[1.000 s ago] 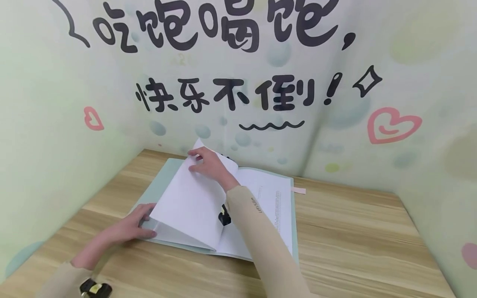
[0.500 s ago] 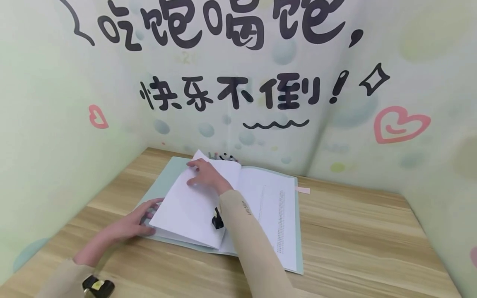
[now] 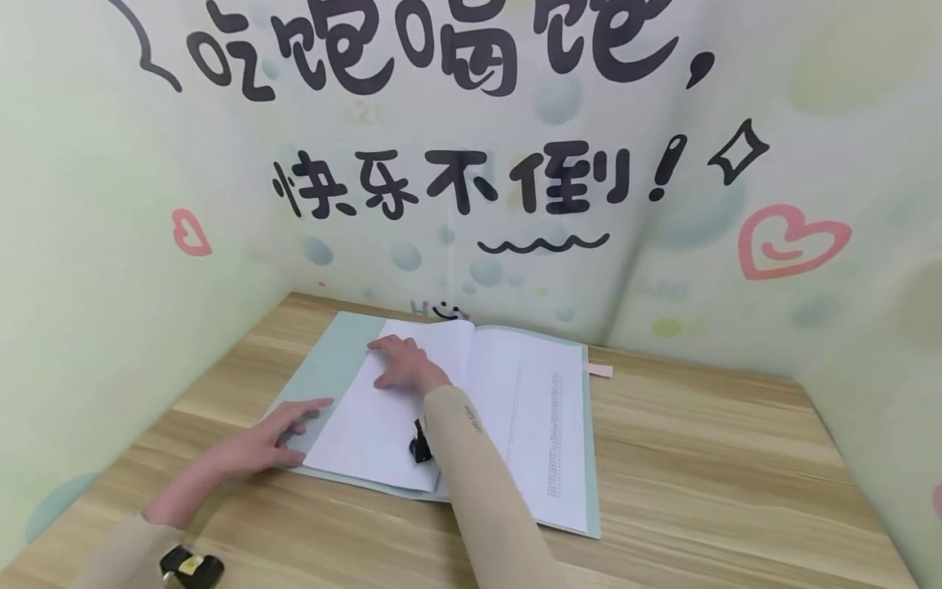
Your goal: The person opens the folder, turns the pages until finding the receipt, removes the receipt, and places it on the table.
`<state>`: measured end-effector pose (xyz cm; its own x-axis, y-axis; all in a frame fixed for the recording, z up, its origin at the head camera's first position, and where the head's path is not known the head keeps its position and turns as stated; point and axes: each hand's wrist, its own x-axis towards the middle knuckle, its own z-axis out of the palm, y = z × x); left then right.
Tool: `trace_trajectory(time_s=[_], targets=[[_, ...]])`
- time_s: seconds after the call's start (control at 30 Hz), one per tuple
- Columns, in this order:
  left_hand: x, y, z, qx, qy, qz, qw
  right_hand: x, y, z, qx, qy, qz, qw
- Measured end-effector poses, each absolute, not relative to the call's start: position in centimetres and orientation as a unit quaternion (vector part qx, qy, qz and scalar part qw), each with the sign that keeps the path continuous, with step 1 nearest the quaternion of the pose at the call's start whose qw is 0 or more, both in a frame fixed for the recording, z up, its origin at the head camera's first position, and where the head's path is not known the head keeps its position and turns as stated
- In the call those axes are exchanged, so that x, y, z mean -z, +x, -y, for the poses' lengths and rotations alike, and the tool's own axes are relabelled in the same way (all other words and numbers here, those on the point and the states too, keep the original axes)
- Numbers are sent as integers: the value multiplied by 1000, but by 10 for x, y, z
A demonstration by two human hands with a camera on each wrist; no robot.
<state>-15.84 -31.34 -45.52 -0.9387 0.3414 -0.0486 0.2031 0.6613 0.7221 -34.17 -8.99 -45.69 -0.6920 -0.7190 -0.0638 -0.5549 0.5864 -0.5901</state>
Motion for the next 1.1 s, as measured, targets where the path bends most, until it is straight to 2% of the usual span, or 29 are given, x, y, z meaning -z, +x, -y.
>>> trace_trajectory(time_s=[0.2, 0.6, 0.83, 1.1], targets=[[455, -159, 313, -366, 166, -911, 88, 459, -338, 90, 266, -358, -883, 143], [455, -161, 306, -359, 127, -919, 96, 460, -338, 90, 224, -399, -879, 133], [459, -161, 301, -323, 140, -934, 66, 460, -337, 88, 201, -383, -891, 138], [457, -157, 300, -323, 149, -932, 60, 447, -334, 88, 209, -395, -887, 116]])
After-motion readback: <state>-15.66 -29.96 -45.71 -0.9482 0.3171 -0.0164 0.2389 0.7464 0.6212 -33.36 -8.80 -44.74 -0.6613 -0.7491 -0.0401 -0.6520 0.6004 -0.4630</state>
